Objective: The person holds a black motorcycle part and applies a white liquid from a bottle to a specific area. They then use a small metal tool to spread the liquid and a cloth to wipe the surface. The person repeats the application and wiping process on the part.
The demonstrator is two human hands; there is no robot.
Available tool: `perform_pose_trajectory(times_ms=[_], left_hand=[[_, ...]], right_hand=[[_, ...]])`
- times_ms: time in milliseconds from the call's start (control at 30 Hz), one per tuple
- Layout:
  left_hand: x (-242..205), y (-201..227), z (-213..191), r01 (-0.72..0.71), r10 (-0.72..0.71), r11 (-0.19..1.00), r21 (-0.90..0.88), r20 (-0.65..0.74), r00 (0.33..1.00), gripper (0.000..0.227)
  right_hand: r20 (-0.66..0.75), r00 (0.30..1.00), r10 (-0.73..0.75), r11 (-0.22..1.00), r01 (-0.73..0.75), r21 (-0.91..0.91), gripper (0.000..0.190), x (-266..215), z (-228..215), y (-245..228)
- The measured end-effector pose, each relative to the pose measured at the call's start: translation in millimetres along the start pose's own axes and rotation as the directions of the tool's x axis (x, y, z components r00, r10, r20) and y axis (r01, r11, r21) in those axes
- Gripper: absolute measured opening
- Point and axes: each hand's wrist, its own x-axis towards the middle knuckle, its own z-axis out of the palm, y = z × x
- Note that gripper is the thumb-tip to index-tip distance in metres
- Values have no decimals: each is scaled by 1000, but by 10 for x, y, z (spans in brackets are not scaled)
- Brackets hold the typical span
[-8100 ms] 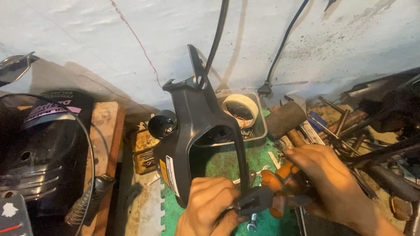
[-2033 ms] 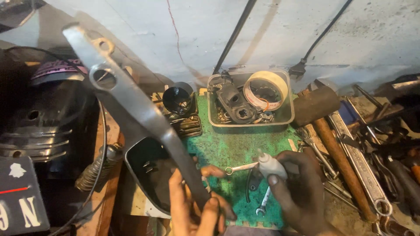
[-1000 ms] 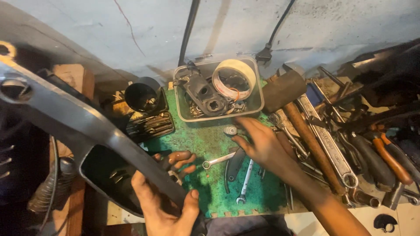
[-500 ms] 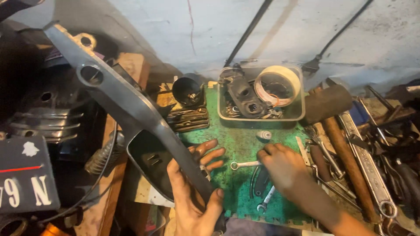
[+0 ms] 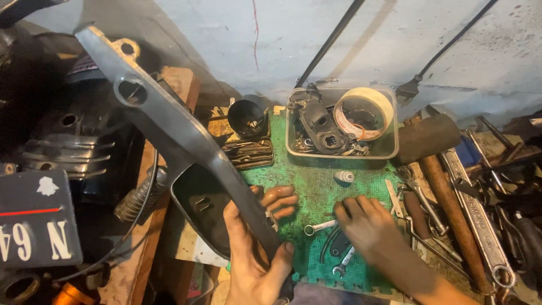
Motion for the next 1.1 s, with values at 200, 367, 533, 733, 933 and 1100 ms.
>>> perform_pose_trajectory(times_ms=[200, 367, 533, 733, 933, 1100], left_hand=[[24, -3, 16, -5, 5, 1000, 15, 51, 999, 85], [22, -20, 18, 5, -7, 998, 57, 43, 999, 88], [41, -14, 44, 26, -32, 994, 102, 59, 998, 89], [59, -23, 31, 16, -28, 986, 169, 68, 997, 87], [20, -96, 4, 9, -21, 985, 170, 67, 998, 90], [40, -64, 11, 9, -19, 984, 178, 53, 998, 89]], right_hand=[[-161, 983, -85, 996, 88, 12, 40, -46, 191, 73], [-367, 926, -88, 914, 221, 340, 35, -123, -447, 152], [-431, 892, 137, 483, 320, 815, 25, -169, -790, 47], [-295, 900, 322, -69, 333, 940, 28, -48, -1029, -58], [-350, 855, 382, 53, 358, 932, 23, 72, -1075, -75], [-583, 742, 330, 445, 423, 790, 22, 60, -1190, -108]])
